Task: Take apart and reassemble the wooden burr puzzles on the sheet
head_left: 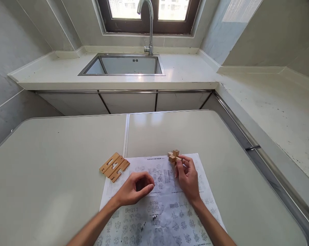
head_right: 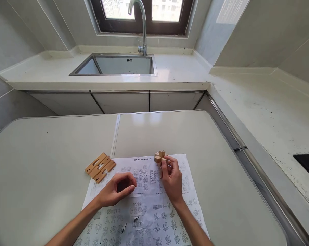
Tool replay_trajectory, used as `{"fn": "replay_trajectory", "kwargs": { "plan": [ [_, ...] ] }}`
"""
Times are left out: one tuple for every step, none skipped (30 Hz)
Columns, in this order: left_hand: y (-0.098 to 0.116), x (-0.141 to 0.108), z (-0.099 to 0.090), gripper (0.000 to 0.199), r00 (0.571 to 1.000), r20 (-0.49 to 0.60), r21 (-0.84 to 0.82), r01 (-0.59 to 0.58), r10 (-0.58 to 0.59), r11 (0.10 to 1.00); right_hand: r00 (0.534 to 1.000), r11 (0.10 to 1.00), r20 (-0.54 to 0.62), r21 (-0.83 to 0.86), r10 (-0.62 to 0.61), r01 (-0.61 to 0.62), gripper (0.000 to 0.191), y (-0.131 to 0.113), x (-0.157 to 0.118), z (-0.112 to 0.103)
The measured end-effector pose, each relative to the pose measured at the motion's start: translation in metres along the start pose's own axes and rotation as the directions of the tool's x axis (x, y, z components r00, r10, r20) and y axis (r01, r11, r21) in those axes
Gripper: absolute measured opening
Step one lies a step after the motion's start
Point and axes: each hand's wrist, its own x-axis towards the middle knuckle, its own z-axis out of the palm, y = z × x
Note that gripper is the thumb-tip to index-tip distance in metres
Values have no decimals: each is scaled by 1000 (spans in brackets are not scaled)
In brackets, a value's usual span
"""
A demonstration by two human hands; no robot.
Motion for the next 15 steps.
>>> {"fn": "replay_trajectory", "kwargs": {
  "plan": [
    [-1, 0, 0, 34, 1000, -11, -2, 3, -3, 1000, 1000, 1000, 28, 17, -7, 7, 39, 1, -3, 0],
    [-2, 0, 1, 33, 1000, -29, -8, 6, -6, 1000, 998, 999, 64, 29, -17, 15, 37, 1, -7, 1],
    [-4, 0, 1, 32, 999, -52, -20, 9, -10, 1000, 995, 999, 95, 32, -34, 31, 35, 1, -11, 1],
    [-6, 0, 2, 32, 997, -79, -40, 7, -10, 999, 989, 998, 139, 38, -56, 51, 33, 1, -16, 3],
    [-8, 0, 3, 33, 994, -106, -64, -2, -5, 998, 981, 996, 173, 46, -84, 78, 29, 1, -21, 4],
    [-10, 0, 4, 38, 992, -127, -89, -16, 5, 996, 972, 994, 209, 52, -108, 99, 26, 0, -26, 6],
    [-12, 0, 4, 45, 990, -140, -108, -36, 21, 993, 964, 991, 235, 57, -127, 117, 24, -1, -30, 8],
    [-14, 0, 5, 55, 989, -142, -117, -57, 40, 991, 953, 989, 268, 63, -145, 133, 22, -3, -33, 11],
    [-16, 0, 5, 64, 989, -135, -119, -76, 60, 990, 944, 987, 288, 69, -162, 148, 21, -5, -37, 13],
    [-17, 0, 5, 72, 989, -124, -116, -90, 75, 989, 934, 984, 309, 76, -180, 164, 19, -7, -39, 16],
    [-18, -1, 4, 78, 990, -110, -115, -98, 85, 989, 925, 980, 323, 82, -200, 183, 18, -9, -41, 18],
    [-19, -1, 4, 82, 991, -97, -120, -101, 89, 988, 914, 974, 336, 89, -227, 209, 16, -10, -43, 21],
    [-19, -1, 3, 84, 993, -83, -135, -99, 89, 986, 905, 968, 344, 95, -251, 232, 15, -12, -44, 23],
    [-19, -1, 2, 84, 994, -71, -154, -93, 83, 984, 896, 963, 353, 98, -269, 250, 14, -13, -45, 24],
    [-19, 0, 2, 82, 995, -69, -170, -88, 77, 981, 889, 960, 362, 98, -279, 261, 14, -13, -46, 25]
  ]
}}
